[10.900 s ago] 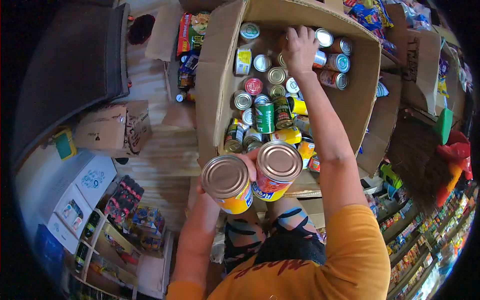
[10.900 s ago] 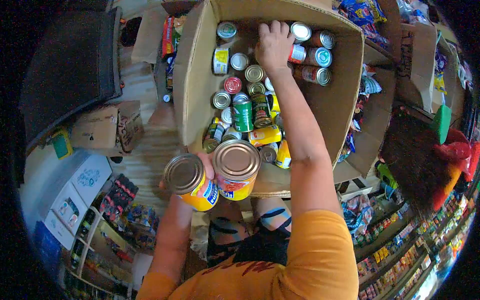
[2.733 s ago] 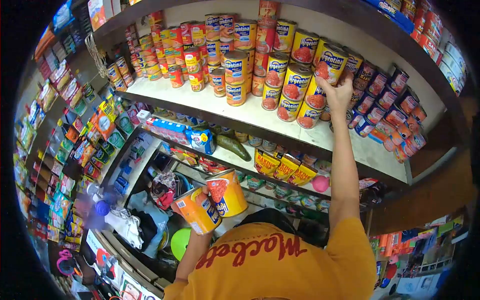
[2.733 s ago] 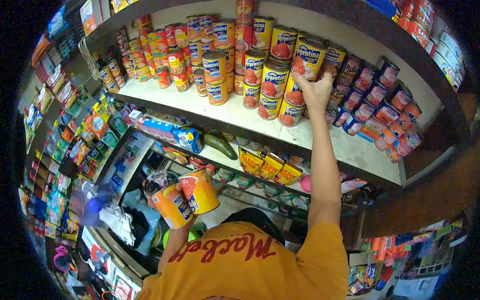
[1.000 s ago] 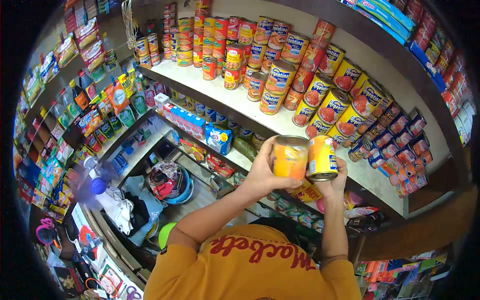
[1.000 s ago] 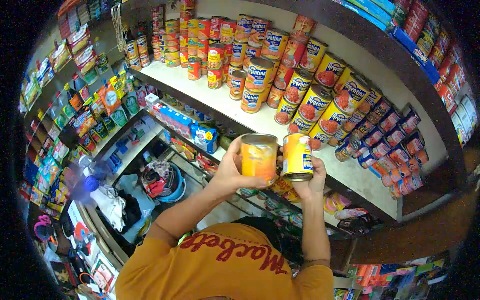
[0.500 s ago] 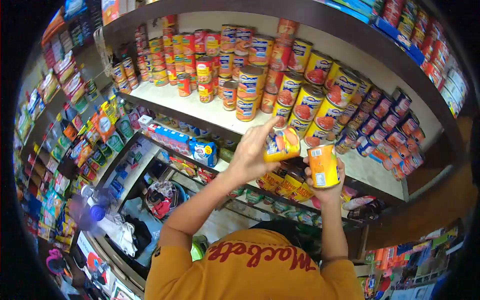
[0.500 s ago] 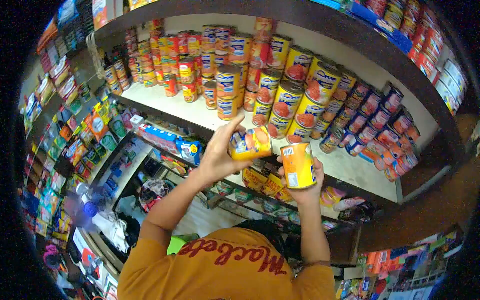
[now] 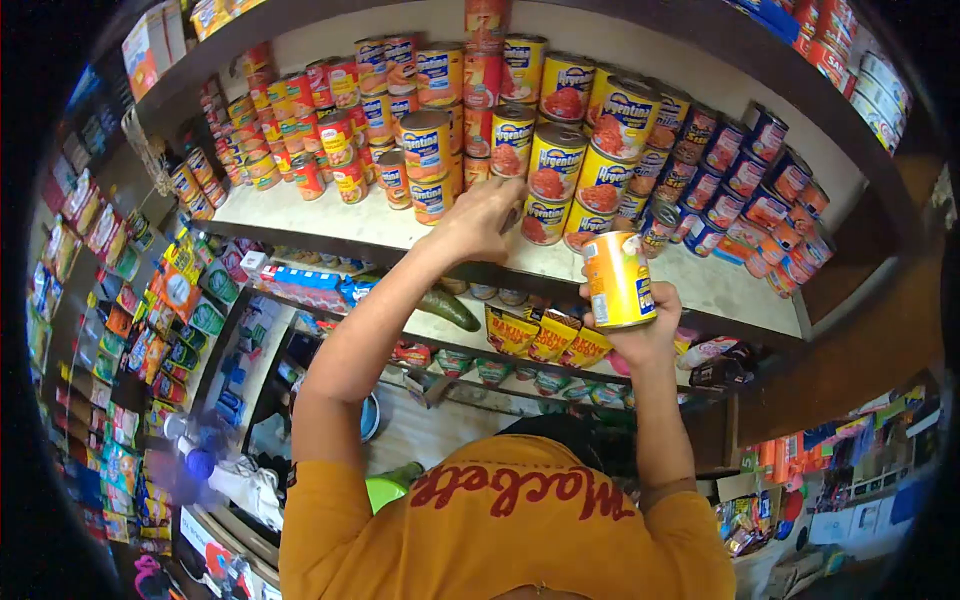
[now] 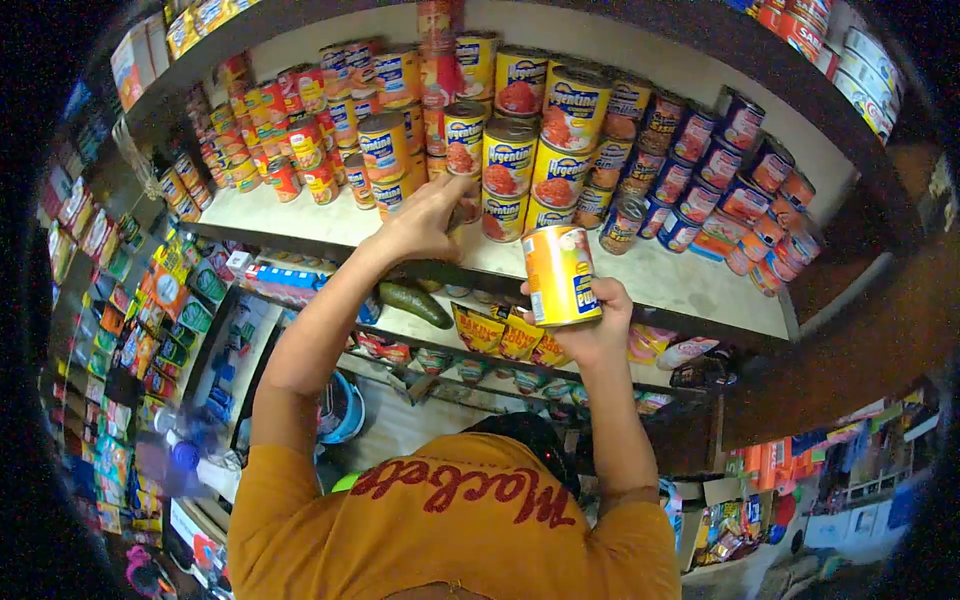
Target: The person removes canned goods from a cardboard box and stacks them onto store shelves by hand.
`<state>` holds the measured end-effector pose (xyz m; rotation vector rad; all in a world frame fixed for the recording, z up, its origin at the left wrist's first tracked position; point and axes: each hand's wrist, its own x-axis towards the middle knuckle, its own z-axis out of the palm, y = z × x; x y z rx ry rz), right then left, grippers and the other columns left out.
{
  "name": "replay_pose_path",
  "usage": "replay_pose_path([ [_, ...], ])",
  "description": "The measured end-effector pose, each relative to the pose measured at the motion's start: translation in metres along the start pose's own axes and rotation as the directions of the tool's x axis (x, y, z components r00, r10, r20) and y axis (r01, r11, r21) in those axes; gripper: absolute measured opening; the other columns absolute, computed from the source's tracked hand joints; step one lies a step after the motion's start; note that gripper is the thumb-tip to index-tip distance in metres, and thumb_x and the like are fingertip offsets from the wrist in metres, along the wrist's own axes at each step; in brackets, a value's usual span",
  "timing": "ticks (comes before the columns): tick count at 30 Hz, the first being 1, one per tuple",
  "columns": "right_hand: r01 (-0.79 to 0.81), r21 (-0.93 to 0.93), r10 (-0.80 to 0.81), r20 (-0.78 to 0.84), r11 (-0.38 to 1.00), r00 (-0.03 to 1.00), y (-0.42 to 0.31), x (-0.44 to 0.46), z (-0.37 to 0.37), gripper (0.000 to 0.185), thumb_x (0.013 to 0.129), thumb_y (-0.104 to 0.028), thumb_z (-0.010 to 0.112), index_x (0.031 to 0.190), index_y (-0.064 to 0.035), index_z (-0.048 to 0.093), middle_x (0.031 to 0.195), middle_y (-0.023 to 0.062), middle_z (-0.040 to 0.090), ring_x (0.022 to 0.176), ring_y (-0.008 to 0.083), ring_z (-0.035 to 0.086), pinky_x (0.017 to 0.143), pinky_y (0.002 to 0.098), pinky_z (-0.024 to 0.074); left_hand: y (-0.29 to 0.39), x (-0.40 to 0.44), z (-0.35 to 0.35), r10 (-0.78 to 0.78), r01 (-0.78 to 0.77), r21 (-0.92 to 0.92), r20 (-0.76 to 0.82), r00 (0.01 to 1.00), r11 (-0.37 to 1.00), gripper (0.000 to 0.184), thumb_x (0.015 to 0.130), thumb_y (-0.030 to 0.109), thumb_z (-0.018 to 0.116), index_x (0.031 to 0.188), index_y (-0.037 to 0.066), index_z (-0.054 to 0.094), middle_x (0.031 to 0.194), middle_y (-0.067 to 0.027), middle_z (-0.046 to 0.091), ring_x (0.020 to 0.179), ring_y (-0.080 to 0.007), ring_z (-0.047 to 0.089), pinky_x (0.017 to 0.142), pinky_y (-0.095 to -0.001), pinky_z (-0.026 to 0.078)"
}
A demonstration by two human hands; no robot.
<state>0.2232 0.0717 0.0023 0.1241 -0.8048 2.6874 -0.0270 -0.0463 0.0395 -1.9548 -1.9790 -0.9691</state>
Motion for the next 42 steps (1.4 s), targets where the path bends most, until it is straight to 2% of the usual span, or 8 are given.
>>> replay_pose_path([
  [4,0.162,-0.233,-0.161,0.027,0.959,0.987,0.001,0.007,0.004,0.072,0.065,-0.020,0.058,0.132,0.0003,0.043,0.120,0.0205,0.058,0.105,0.0390,0.060,0.080,0.0587,0.0532,0.001,-0.005,-0.001,-0.023,0.023,0.025,-0.015,1.000,0.999,0.040,0.064,0.001,0.066,0.102,0.003,0.055,0.096,-0.0168,0.057,0.102,-0.0380,0.053,0.086,-0.0454,0.043],
  [7,0.311,-0.446,-0.342,0.012,0.839,0.940,0.006,0.014,0.015,0.079,0.052,-0.004,0.067,0.127,0.0006,0.043,0.118,0.0133,0.058,0.108,0.0271,0.059,0.096,0.0379,0.0470,0.021,-0.011,-0.003,0.065,-0.074,-0.134,-0.067,0.996,0.988,0.059,0.064,0.019,0.082,0.113,0.002,0.053,0.107,-0.0129,0.058,0.100,-0.0301,0.057,0.089,-0.0400,0.047],
  [10,0.361,-0.715,-0.385,0.139,0.599,0.913,0.004,0.019,0.029,0.082,0.047,-0.003,0.077,0.122,-0.0006,0.045,0.117,0.0122,0.059,0.110,0.0226,0.057,0.099,0.0341,0.0420,0.051,-0.018,-0.026,-0.038,0.196,-0.589,0.271,0.962,0.784,0.082,0.066,0.029,0.086,0.132,0.004,0.044,0.121,-0.0106,0.056,0.110,-0.0235,0.055,0.093,-0.0384,0.047],
  [13,0.297,-0.923,-0.245,0.238,0.245,0.940,-0.008,0.021,0.049,0.080,0.048,-0.013,0.086,0.118,0.0001,0.050,0.115,0.0108,0.059,0.110,0.0209,0.056,0.098,0.0341,0.0418,0.061,-0.013,-0.030,0.112,0.085,-0.672,0.244,0.963,0.736,0.088,0.062,0.024,0.088,0.135,0.005,0.044,0.126,-0.0117,0.053,0.114,-0.0214,0.053,0.090,-0.0355,0.049],
  [16,0.466,-0.863,-0.175,0.499,-0.196,0.849,-0.017,0.031,0.071,0.075,0.052,-0.014,0.087,0.117,0.0008,0.053,0.114,0.0086,0.058,0.109,0.0205,0.056,0.097,0.0344,0.0426,0.058,-0.013,-0.036,0.101,0.066,-0.713,0.189,0.977,0.698,0.080,0.057,0.016,0.089,0.127,0.004,0.050,0.123,-0.0103,0.054,0.111,-0.0185,0.055,0.092,-0.0332,0.048],
  [20,0.436,-0.865,-0.419,0.310,0.249,0.854,-0.019,0.048,0.093,0.069,0.061,-0.007,0.085,0.121,0.0029,0.051,0.114,0.0114,0.058,0.106,0.0196,0.058,0.094,0.0331,0.0463,0.057,-0.011,-0.027,-0.110,-0.085,-0.822,-0.176,0.978,0.563,0.074,0.058,0.008,0.089,0.121,0.002,0.051,0.116,-0.0079,0.055,0.108,-0.0159,0.056,0.096,-0.0312,0.045],
  [30,0.300,-0.658,-0.238,0.599,-0.690,0.765,-0.050,0.129,0.163,0.066,0.051,-0.011,0.080,0.113,-0.0010,0.058,0.104,0.0119,0.065,0.098,0.0214,0.062,0.090,0.0316,0.0470,0.027,0.036,-0.006,-0.226,0.013,-0.403,-0.485,0.845,0.915,0.077,0.059,0.017,0.087,0.122,0.001,0.047,0.119,-0.0132,0.047,0.103,-0.0233,0.057,0.088,-0.0345,0.051],
  [42,-0.011,-0.602,-0.183,0.224,-0.798,0.957,-0.078,0.192,0.171,0.070,0.052,-0.009,0.079,0.117,-0.0001,0.056,0.113,0.0185,0.064,0.107,0.0309,0.060,0.092,0.0356,0.0467,0.028,0.063,0.023,-0.309,0.129,-0.330,-0.582,0.752,0.935,0.081,0.057,0.017,0.085,0.123,-0.001,0.043,0.111,-0.0214,0.055,0.107,-0.0352,0.055,0.091,-0.0417,0.046],
])
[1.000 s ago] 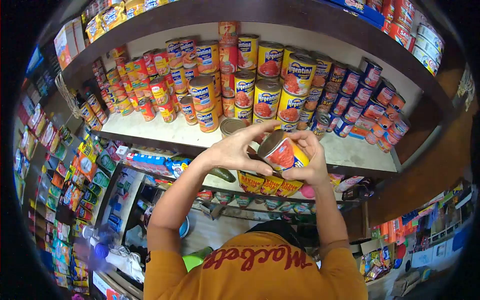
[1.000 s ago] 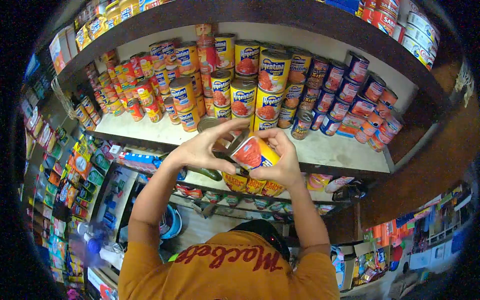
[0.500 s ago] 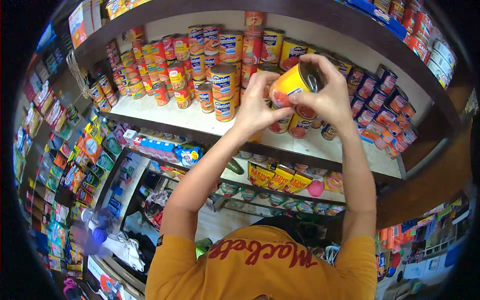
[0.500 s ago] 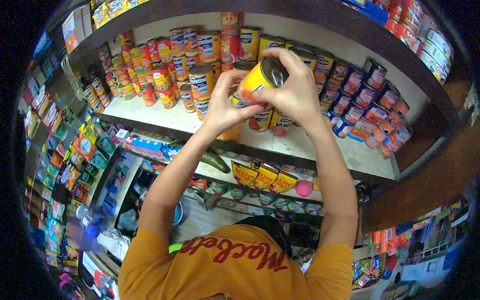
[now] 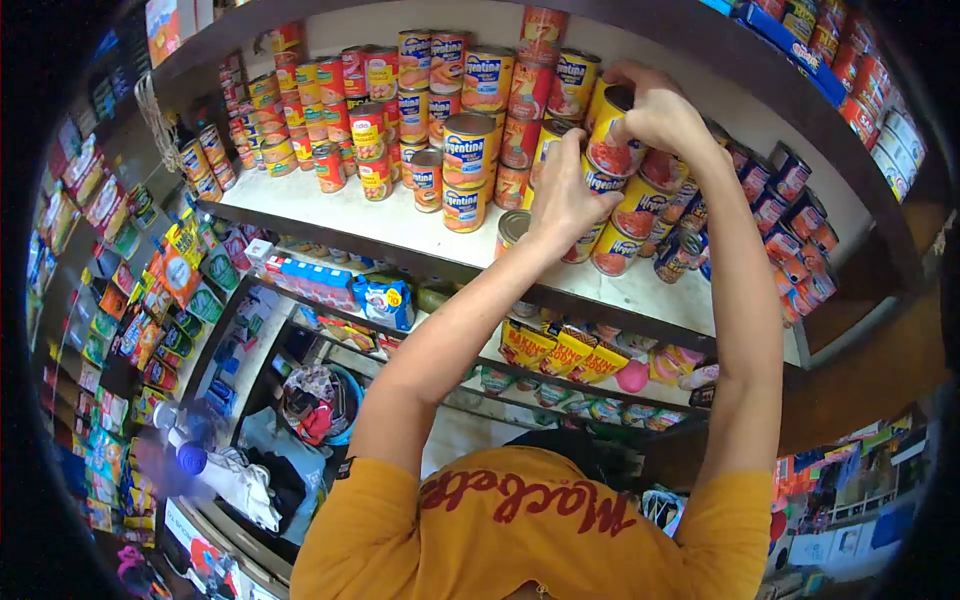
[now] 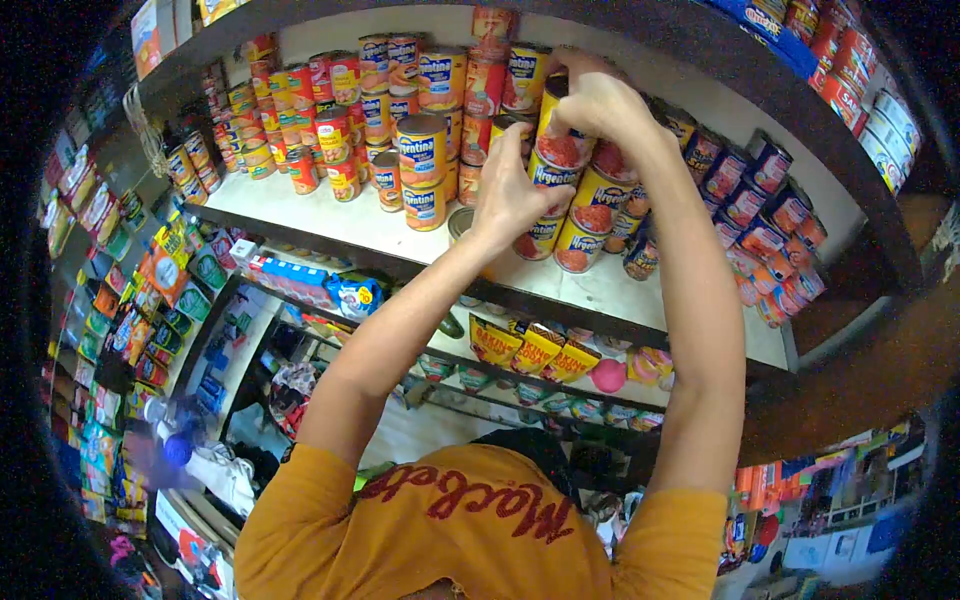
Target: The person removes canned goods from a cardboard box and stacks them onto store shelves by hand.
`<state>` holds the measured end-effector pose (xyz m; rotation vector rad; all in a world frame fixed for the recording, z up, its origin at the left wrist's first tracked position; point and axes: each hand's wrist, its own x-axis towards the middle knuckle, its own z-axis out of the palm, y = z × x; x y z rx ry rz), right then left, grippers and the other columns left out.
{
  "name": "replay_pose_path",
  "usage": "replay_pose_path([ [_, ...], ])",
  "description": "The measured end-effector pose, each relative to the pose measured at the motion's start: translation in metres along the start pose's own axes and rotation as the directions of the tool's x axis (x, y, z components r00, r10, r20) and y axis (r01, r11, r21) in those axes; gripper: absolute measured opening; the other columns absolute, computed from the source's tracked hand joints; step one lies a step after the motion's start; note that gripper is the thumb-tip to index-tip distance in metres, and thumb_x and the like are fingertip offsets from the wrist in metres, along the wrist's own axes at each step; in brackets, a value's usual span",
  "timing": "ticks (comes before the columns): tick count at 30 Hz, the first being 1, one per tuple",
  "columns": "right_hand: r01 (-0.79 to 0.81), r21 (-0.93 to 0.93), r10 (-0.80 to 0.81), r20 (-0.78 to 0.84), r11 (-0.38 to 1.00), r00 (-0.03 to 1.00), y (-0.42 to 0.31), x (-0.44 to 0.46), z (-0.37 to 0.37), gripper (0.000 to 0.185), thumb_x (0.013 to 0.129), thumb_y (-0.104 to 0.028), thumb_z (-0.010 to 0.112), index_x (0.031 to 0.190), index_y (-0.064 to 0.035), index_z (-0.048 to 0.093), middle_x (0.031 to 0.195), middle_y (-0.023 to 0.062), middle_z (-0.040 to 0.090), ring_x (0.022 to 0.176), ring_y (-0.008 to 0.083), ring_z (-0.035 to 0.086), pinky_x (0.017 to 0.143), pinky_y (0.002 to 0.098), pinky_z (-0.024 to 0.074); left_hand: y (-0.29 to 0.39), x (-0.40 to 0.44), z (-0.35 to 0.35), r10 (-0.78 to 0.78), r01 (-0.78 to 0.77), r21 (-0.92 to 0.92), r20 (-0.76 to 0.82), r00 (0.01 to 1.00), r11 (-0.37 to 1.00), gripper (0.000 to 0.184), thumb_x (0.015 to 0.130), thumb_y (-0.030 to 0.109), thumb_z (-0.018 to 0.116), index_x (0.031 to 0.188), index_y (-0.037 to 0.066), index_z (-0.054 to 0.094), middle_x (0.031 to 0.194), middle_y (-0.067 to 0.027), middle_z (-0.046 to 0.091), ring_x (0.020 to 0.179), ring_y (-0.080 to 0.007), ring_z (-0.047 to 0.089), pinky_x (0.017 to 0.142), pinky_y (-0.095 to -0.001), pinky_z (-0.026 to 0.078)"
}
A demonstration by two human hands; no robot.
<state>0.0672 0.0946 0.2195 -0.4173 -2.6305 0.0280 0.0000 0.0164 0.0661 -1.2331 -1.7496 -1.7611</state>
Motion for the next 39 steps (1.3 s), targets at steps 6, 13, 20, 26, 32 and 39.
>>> replay_pose_path([
  [6,0.018,0.016,-0.019,0.026,1.000,0.999,0.005,0.012,0.002,0.067,0.052,-0.008,0.080,0.115,-0.0022,0.058,0.114,0.0177,0.064,0.109,0.0298,0.060,0.092,0.0347,0.0479,0.002,-0.004,0.010,0.007,-0.003,0.083,-0.048,0.999,0.997,0.079,0.060,0.024,0.085,0.123,-0.003,0.045,0.107,-0.0198,0.054,0.102,-0.0357,0.055,0.087,-0.0420,0.047],
  [13,0.167,0.010,-0.166,-0.094,0.986,0.982,0.013,0.005,0.008,0.059,0.060,-0.015,0.080,0.114,0.0007,0.060,0.116,0.0180,0.063,0.110,0.0289,0.060,0.092,0.0364,0.0469,0.001,-0.002,0.019,0.052,-0.034,0.126,-0.140,0.989,0.991,0.054,0.070,0.029,0.079,0.105,-0.003,0.054,0.096,-0.0207,0.055,0.089,-0.0385,0.058,0.075,-0.0449,0.048],
  [20,0.136,0.090,0.022,-0.899,0.987,0.438,0.050,-0.073,0.045,0.057,0.064,-0.019,0.085,0.109,0.0032,0.057,0.105,0.0162,0.061,0.094,0.0292,0.061,0.081,0.0370,0.0494,0.003,0.001,0.016,0.018,0.002,0.135,-0.151,0.988,0.991,0.052,0.069,0.033,0.079,0.098,-0.004,0.058,0.094,-0.0208,0.057,0.087,-0.0377,0.061,0.073,-0.0447,0.050],
  [26,0.322,0.725,0.335,-0.603,0.609,0.724,0.084,-0.086,0.110,0.069,0.065,-0.005,0.083,0.120,0.0012,0.041,0.112,0.0137,0.057,0.099,0.0204,0.059,0.088,0.0337,0.0492,0.003,0.008,0.013,-0.005,0.024,0.182,-0.101,0.995,0.983,0.051,0.068,0.038,0.078,0.091,-0.004,0.061,0.090,-0.0220,0.060,0.081,-0.0385,0.063,0.071,-0.0453,0.052],
  [32,0.192,0.722,0.378,-0.547,0.665,0.747,0.081,-0.086,0.115,0.057,0.071,-0.002,0.079,0.114,0.0013,0.042,0.111,0.0140,0.060,0.101,0.0202,0.060,0.087,0.0324,0.0490,0.006,0.010,0.013,-0.021,0.037,0.195,-0.084,0.996,0.980,0.051,0.069,0.040,0.077,0.088,-0.005,0.062,0.090,-0.0228,0.061,0.081,-0.0384,0.064,0.070,-0.0449,0.053],
  [39,0.140,0.661,0.365,-0.564,0.737,0.741,0.089,-0.086,0.119,0.055,0.069,-0.018,0.082,0.103,0.0024,0.043,0.102,0.0169,0.060,0.094,0.0208,0.059,0.082,0.0337,0.0475,0.007,0.010,0.013,-0.009,0.030,0.217,-0.101,0.995,0.976,0.053,0.069,0.042,0.077,0.086,-0.006,0.064,0.088,-0.0231,0.063,0.081,-0.0382,0.065,0.071,-0.0446,0.052],
])
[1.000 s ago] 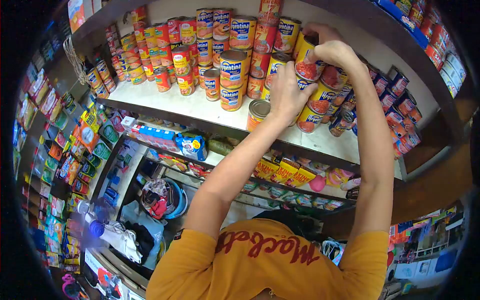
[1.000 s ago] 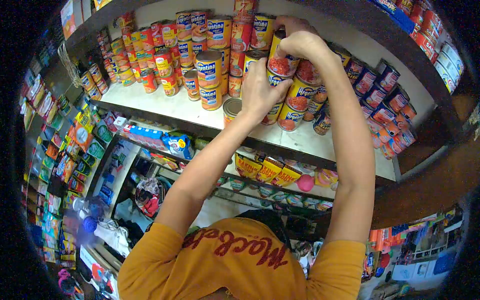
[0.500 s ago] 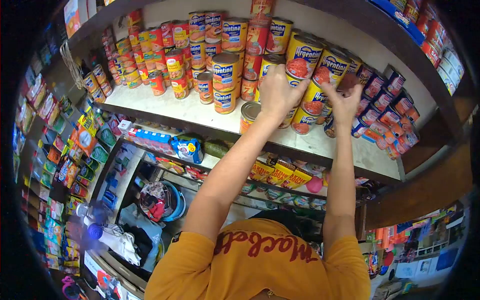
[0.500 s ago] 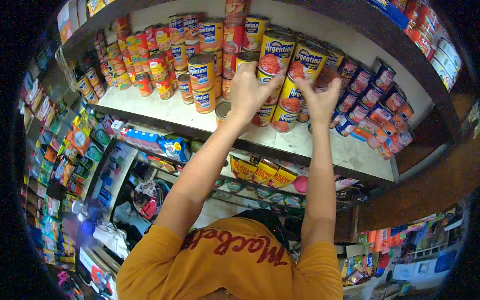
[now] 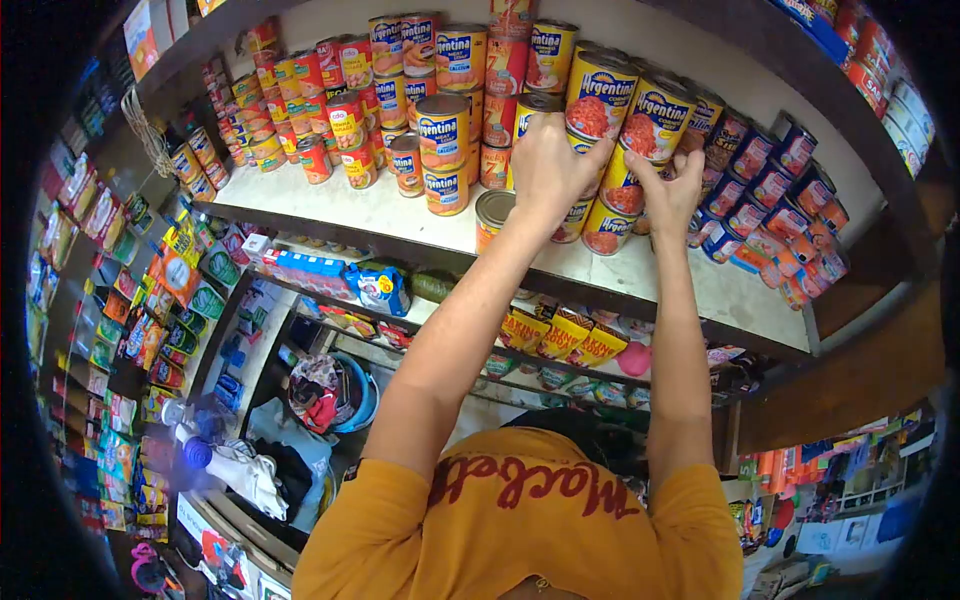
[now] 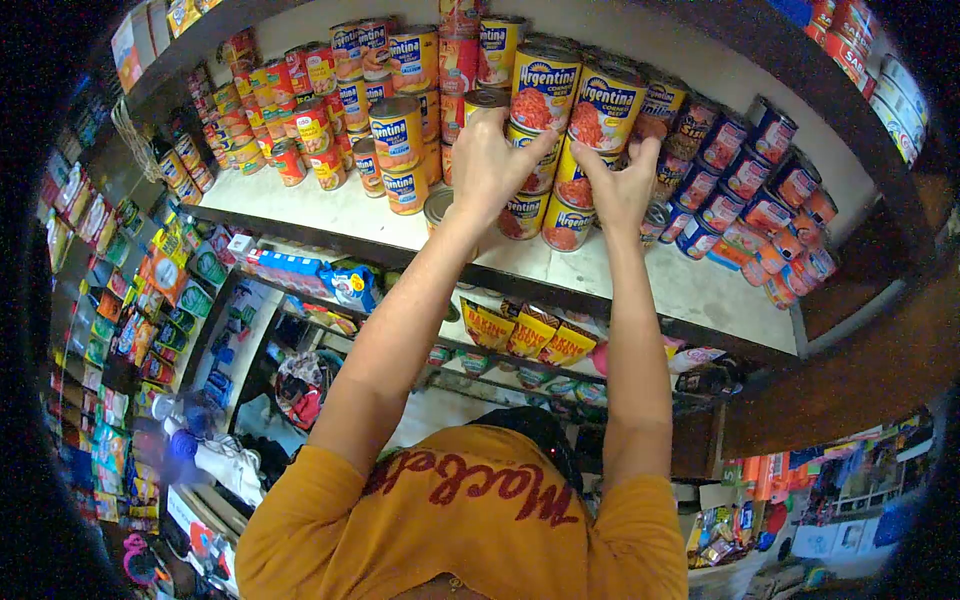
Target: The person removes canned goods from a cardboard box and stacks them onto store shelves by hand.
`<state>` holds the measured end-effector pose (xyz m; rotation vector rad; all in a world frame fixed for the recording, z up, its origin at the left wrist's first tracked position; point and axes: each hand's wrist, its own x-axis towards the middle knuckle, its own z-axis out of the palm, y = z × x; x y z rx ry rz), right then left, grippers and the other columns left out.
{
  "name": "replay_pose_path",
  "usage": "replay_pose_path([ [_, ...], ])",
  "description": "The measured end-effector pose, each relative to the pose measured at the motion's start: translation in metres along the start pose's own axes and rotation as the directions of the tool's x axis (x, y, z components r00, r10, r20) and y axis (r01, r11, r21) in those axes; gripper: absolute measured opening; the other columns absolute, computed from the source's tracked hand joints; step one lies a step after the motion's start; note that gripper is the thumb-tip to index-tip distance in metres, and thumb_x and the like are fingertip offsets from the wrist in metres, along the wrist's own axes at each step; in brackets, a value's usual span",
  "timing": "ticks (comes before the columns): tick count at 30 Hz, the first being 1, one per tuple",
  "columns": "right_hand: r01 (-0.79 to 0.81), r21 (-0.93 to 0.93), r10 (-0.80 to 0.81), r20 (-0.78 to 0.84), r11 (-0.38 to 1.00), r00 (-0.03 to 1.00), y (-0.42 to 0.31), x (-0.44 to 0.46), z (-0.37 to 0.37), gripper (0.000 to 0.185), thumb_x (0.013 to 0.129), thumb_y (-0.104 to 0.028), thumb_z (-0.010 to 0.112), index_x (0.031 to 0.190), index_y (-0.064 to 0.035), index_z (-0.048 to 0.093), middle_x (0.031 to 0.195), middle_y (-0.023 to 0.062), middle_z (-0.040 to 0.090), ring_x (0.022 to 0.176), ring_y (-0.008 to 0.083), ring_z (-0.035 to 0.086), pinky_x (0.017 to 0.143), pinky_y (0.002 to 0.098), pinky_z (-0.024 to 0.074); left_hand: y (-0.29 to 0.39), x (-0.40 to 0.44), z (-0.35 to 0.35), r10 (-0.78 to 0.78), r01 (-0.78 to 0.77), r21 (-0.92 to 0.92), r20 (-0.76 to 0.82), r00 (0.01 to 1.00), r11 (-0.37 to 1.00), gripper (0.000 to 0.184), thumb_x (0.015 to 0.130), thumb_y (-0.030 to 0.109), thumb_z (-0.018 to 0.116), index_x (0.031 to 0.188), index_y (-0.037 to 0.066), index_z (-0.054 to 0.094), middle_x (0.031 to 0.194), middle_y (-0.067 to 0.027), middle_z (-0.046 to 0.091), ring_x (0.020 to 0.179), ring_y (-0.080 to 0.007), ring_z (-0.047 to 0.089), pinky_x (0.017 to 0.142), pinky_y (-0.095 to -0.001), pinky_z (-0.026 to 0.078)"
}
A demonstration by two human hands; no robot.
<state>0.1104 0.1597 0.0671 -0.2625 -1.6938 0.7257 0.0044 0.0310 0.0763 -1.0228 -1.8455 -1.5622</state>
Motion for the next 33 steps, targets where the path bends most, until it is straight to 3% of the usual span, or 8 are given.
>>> replay_pose_path([
  [9,-0.021,0.050,0.019,0.027,0.999,0.999,-0.001,0.001,-0.002,0.056,0.069,-0.021,0.083,0.100,0.0029,0.043,0.101,0.0174,0.061,0.093,0.0207,0.060,0.080,0.0319,0.0481,0.002,0.000,0.000,-0.047,0.047,0.003,0.014,0.999,0.999,0.052,0.069,0.044,0.077,0.086,-0.005,0.068,0.087,-0.0248,0.065,0.083,-0.0368,0.065,0.072,-0.0438,0.051],
  [14,-0.011,0.171,0.000,0.062,0.985,0.998,-0.001,-0.003,-0.001,0.058,0.072,-0.014,0.081,0.108,0.0014,0.038,0.108,0.0175,0.058,0.099,0.0223,0.059,0.086,0.0342,0.0484,-0.002,-0.001,0.005,-0.004,0.004,0.007,-0.036,0.999,1.000,0.055,0.070,0.050,0.075,0.082,-0.004,0.067,0.085,-0.0246,0.065,0.082,-0.0378,0.065,0.073,-0.0454,0.051],
  [19,-0.144,0.150,0.136,0.064,0.978,0.989,0.016,-0.030,-0.004,0.092,0.072,-0.013,0.082,0.138,0.0078,0.022,0.130,0.0239,0.043,0.120,0.0295,0.047,0.099,0.0381,0.0407,-0.006,-0.023,-0.006,0.054,-0.062,-0.115,-0.071,0.996,0.991,0.049,0.073,0.039,0.074,0.097,-0.003,0.063,0.091,-0.0234,0.064,0.089,-0.0384,0.063,0.078,-0.0454,0.050],
  [23,-0.021,-0.067,0.010,-0.148,0.998,0.989,0.000,-0.050,-0.018,0.066,0.074,-0.016,0.081,0.127,-0.0007,0.044,0.125,0.0164,0.051,0.113,0.0242,0.051,0.092,0.0342,0.0436,-0.029,-0.047,-0.050,0.179,-0.205,-0.115,-0.206,0.962,0.972,0.030,0.076,0.014,0.071,0.098,-0.001,0.059,0.090,-0.0176,0.062,0.083,-0.0312,0.062,0.072,-0.0373,0.050],
  [25,0.039,-0.129,-0.044,-0.039,0.991,0.998,-0.010,-0.061,-0.021,0.053,0.072,-0.013,0.080,0.117,-0.0007,0.052,0.117,0.0131,0.056,0.106,0.0234,0.055,0.087,0.0342,0.0454,-0.048,-0.049,-0.079,0.122,-0.147,-0.071,-0.283,0.951,0.987,0.025,0.075,0.004,0.068,0.097,-0.002,0.058,0.086,-0.0146,0.061,0.077,-0.0271,0.061,0.069,-0.0354,0.049],
  [27,0.134,-0.173,-0.115,0.118,0.976,0.986,-0.024,-0.069,-0.015,0.043,0.071,-0.010,0.079,0.108,-0.0006,0.058,0.110,0.0116,0.059,0.101,0.0240,0.057,0.084,0.0347,0.0468,-0.090,-0.047,-0.093,-0.055,0.054,-0.013,-0.216,0.975,0.998,0.026,0.075,0.001,0.066,0.099,-0.001,0.057,0.089,-0.0140,0.061,0.078,-0.0270,0.061,0.070,-0.0366,0.049],
  [31,0.359,-0.137,-0.261,0.462,0.923,0.848,-0.061,-0.085,0.027,0.039,0.067,-0.007,0.077,0.102,-0.0002,0.061,0.103,0.0140,0.061,0.095,0.0287,0.060,0.082,0.0365,0.0480,-0.143,-0.036,-0.093,-0.151,0.162,0.133,-0.091,0.984,0.978,0.043,0.069,0.008,0.074,0.105,-0.002,0.053,0.096,-0.0175,0.061,0.089,-0.0315,0.062,0.078,-0.0392,0.050],
  [33,0.222,-0.138,-0.124,0.507,0.965,0.853,-0.067,-0.092,0.046,0.052,0.065,-0.017,0.082,0.108,-0.0006,0.057,0.107,0.0146,0.061,0.097,0.0307,0.060,0.084,0.0382,0.0480,-0.155,-0.032,-0.088,-0.145,0.147,0.051,-0.040,0.989,0.988,0.051,0.065,0.012,0.079,0.106,-0.003,0.052,0.098,-0.0191,0.062,0.093,-0.0326,0.063,0.081,-0.0392,0.051],
])
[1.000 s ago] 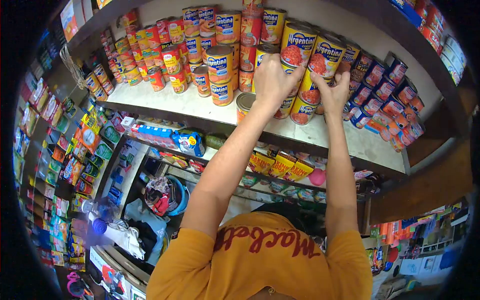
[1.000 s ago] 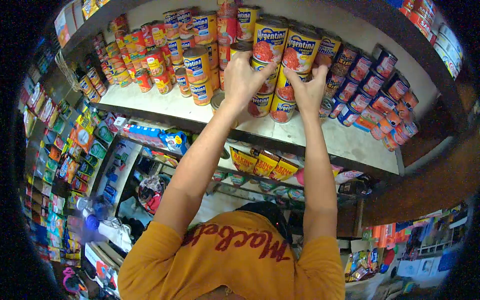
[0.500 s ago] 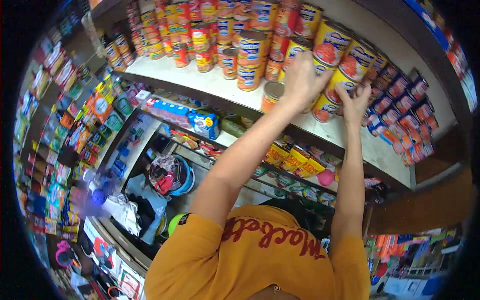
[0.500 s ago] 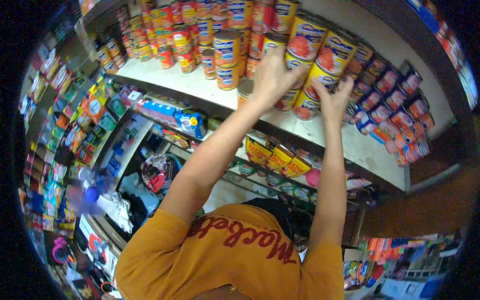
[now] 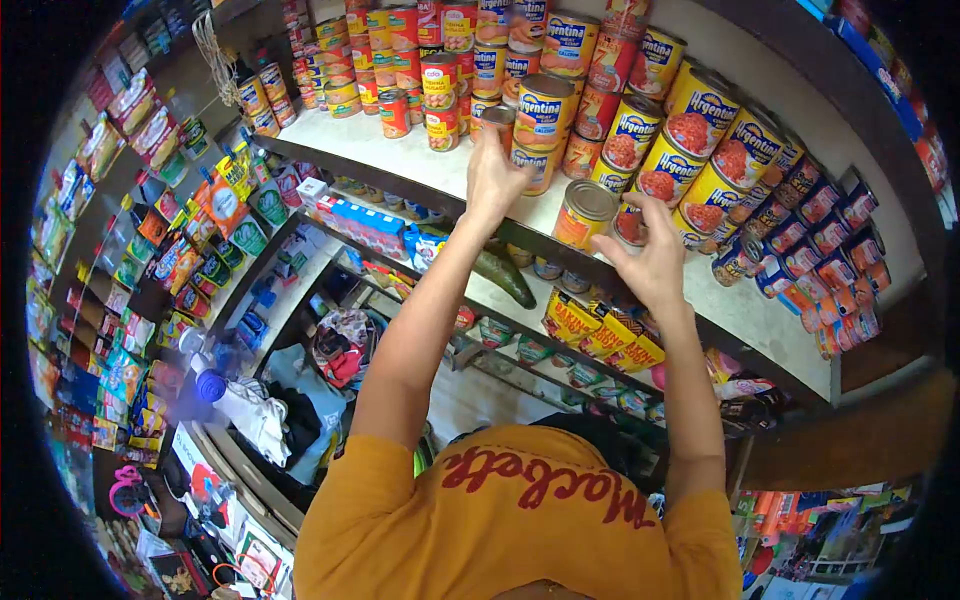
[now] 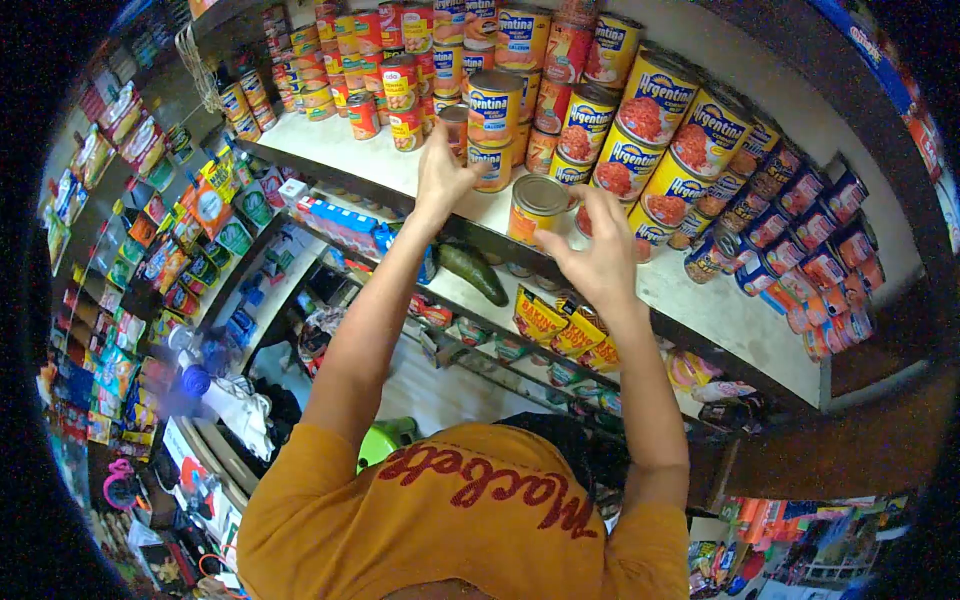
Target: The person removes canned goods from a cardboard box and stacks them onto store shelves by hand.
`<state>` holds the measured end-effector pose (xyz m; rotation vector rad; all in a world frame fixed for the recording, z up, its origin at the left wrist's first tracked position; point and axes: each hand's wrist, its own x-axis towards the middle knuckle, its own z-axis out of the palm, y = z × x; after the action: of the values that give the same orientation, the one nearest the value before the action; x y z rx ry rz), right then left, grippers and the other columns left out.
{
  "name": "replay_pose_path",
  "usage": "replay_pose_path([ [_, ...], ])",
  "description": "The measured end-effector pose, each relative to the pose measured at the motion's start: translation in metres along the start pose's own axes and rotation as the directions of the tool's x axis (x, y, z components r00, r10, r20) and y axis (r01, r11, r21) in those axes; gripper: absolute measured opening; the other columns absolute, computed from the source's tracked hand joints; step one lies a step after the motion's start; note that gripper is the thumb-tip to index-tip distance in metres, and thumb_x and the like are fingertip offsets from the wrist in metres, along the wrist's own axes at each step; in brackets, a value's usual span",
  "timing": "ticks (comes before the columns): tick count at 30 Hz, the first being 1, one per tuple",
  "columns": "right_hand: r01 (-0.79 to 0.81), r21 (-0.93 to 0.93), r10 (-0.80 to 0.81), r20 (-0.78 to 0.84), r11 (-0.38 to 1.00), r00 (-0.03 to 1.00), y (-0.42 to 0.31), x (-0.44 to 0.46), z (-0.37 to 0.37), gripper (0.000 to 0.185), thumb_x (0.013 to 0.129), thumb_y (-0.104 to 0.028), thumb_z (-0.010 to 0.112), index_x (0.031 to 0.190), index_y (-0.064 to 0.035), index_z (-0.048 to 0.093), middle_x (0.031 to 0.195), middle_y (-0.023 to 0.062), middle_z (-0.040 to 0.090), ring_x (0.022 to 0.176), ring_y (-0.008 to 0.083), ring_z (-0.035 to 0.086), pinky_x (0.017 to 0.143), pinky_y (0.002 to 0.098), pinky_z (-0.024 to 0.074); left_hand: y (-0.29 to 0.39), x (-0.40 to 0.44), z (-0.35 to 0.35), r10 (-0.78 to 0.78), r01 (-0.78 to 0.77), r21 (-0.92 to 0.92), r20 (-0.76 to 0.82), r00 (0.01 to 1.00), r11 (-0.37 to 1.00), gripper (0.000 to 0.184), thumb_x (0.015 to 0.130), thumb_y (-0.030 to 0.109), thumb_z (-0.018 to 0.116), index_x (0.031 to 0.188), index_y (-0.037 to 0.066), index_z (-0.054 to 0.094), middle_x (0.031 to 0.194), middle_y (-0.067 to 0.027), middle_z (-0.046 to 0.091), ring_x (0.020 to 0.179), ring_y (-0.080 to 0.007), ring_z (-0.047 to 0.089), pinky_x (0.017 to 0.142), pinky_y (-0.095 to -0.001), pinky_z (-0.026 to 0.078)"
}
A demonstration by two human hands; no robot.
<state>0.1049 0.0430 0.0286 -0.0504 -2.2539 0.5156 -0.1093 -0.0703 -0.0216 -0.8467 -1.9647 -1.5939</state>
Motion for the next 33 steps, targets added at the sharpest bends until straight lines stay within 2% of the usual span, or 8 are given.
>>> replay_pose_path([
  [3,-0.161,0.029,0.159,0.073,0.986,0.985,0.004,0.001,0.023,0.078,0.059,-0.029,0.086,0.121,-0.0014,0.048,0.112,0.0177,0.060,0.104,0.0334,0.060,0.087,0.0403,0.0478,0.001,0.004,0.005,-0.008,0.008,0.027,0.025,1.000,1.000,0.069,0.060,0.020,0.081,0.115,-0.004,0.047,0.103,-0.0226,0.061,0.098,-0.0377,0.060,0.084,-0.0423,0.049],
  [6,-0.199,0.064,0.197,0.038,0.978,0.980,0.003,0.002,0.036,0.080,0.060,-0.027,0.086,0.123,-0.0017,0.045,0.114,0.0198,0.059,0.105,0.0347,0.060,0.088,0.0423,0.0475,0.006,0.013,0.011,-0.018,0.018,0.001,0.020,1.000,1.000,0.077,0.058,0.026,0.084,0.119,-0.003,0.047,0.105,-0.0227,0.061,0.099,-0.0368,0.061,0.084,-0.0423,0.049],
  [11,-0.298,0.122,0.289,0.083,0.947,0.954,0.011,0.006,0.050,0.109,0.052,-0.018,0.088,0.139,-0.0032,0.024,0.118,0.0245,0.055,0.110,0.0353,0.058,0.096,0.0412,0.0451,0.017,0.013,0.010,-0.061,0.061,0.033,0.024,0.998,0.998,0.079,0.059,0.028,0.083,0.122,-0.002,0.047,0.103,-0.0225,0.062,0.099,-0.0367,0.061,0.085,-0.0439,0.049],
  [20,-0.344,0.190,0.315,0.166,0.920,0.934,0.026,0.008,0.054,0.103,0.051,-0.017,0.090,0.134,0.0044,0.032,0.125,0.0213,0.052,0.114,0.0287,0.055,0.099,0.0363,0.0426,0.012,0.015,0.019,0.044,-0.041,0.043,-0.069,0.997,0.998,0.078,0.061,0.029,0.080,0.122,-0.002,0.044,0.100,-0.0205,0.061,0.094,-0.0363,0.062,0.080,-0.0420,0.050],
  [23,-0.376,0.181,0.350,0.162,0.909,0.923,0.018,0.011,0.051,0.095,0.051,-0.015,0.088,0.129,0.0054,0.039,0.117,0.0196,0.058,0.108,0.0273,0.059,0.096,0.0356,0.0450,0.012,0.016,0.018,-0.004,0.004,-0.002,-0.003,1.000,1.000,0.089,0.062,0.028,0.080,0.132,-0.005,0.036,0.103,-0.0240,0.059,0.098,-0.0378,0.060,0.084,-0.0435,0.049],
  [25,-0.396,0.140,0.383,0.115,0.907,0.917,0.020,0.009,0.052,0.086,0.051,-0.013,0.086,0.124,0.0073,0.044,0.111,0.0183,0.062,0.103,0.0256,0.061,0.093,0.0349,0.0465,0.011,0.016,0.015,0.012,-0.011,0.022,-0.062,0.998,1.000,0.081,0.061,0.029,0.080,0.125,-0.002,0.041,0.101,-0.0212,0.062,0.093,-0.0368,0.063,0.079,-0.0431,0.051],
  [31,-0.544,0.388,0.510,0.196,0.744,0.838,0.028,0.014,0.049,0.082,0.050,-0.007,0.086,0.120,0.0068,0.046,0.111,0.0161,0.062,0.101,0.0253,0.061,0.092,0.0339,0.0472,0.008,0.015,0.020,0.045,-0.045,0.004,-0.055,0.997,0.999,0.069,0.065,0.026,0.081,0.118,0.003,0.044,0.094,-0.0138,0.062,0.086,-0.0351,0.065,0.071,-0.0434,0.052],
  [33,-0.557,0.455,0.514,0.226,0.695,0.827,0.023,0.015,0.046,0.079,0.051,-0.004,0.085,0.119,0.0059,0.047,0.108,0.0146,0.063,0.098,0.0243,0.062,0.089,0.0343,0.0490,0.010,0.015,0.019,0.026,-0.026,0.000,-0.017,1.000,1.000,0.075,0.066,0.026,0.079,0.124,0.000,0.039,0.099,-0.0201,0.062,0.090,-0.0388,0.064,0.075,-0.0452,0.052],
])
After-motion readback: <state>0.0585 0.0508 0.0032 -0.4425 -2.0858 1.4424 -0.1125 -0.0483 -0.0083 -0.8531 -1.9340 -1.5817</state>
